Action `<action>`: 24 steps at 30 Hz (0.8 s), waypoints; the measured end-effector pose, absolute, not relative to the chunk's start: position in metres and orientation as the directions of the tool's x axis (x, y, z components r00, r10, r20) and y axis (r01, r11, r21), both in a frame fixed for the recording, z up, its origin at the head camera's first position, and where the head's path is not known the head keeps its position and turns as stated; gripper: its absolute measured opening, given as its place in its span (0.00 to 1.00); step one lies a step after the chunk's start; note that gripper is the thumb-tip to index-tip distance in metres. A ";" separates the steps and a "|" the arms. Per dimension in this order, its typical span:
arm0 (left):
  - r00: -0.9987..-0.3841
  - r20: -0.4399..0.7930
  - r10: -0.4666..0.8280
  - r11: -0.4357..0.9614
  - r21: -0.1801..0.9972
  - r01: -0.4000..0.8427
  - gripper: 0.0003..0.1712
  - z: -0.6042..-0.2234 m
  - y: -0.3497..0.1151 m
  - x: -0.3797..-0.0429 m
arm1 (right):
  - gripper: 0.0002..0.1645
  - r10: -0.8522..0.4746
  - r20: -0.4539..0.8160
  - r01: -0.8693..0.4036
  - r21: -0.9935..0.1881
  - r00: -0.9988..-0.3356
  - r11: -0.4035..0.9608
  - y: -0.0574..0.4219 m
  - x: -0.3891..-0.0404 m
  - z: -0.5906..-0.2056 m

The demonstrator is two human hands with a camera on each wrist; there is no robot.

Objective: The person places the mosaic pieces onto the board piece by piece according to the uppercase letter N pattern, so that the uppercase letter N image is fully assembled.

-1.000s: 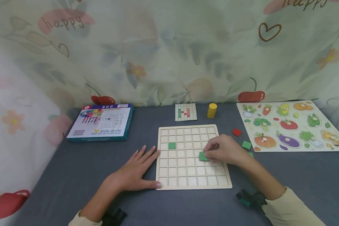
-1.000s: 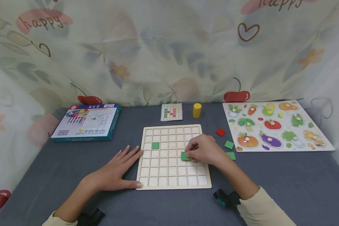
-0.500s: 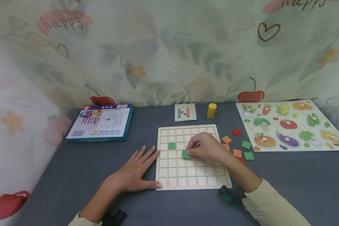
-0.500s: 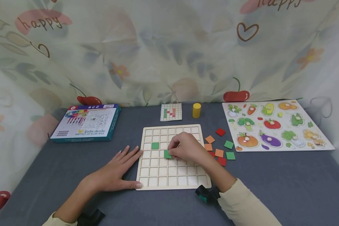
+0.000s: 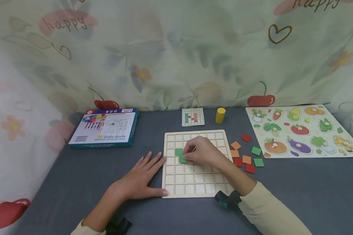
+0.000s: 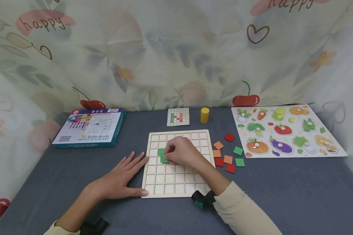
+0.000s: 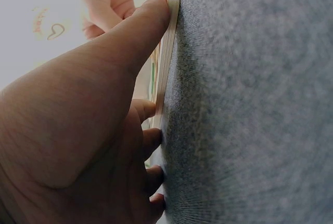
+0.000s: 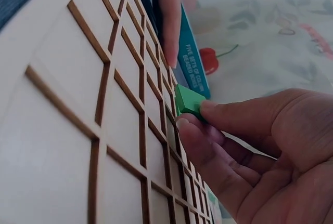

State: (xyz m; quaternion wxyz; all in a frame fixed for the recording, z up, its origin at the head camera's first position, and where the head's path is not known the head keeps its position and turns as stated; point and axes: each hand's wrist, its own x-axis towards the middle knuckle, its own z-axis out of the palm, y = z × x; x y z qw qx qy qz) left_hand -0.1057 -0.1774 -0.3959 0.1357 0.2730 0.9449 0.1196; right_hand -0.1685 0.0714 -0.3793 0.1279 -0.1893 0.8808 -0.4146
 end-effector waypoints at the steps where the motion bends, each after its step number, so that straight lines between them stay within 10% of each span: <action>1: -0.814 -0.191 0.549 0.822 0.301 0.483 0.57 -0.396 -0.178 -0.106 | 0.05 -0.443 -0.063 -0.236 -0.775 -0.894 0.586 0.070 -0.169 -0.380; 24: -0.811 -0.186 0.554 0.819 0.296 0.492 0.57 -0.396 -0.178 -0.106 | 0.05 -0.482 0.013 -0.366 -0.669 -0.876 0.647 0.055 -0.165 -0.383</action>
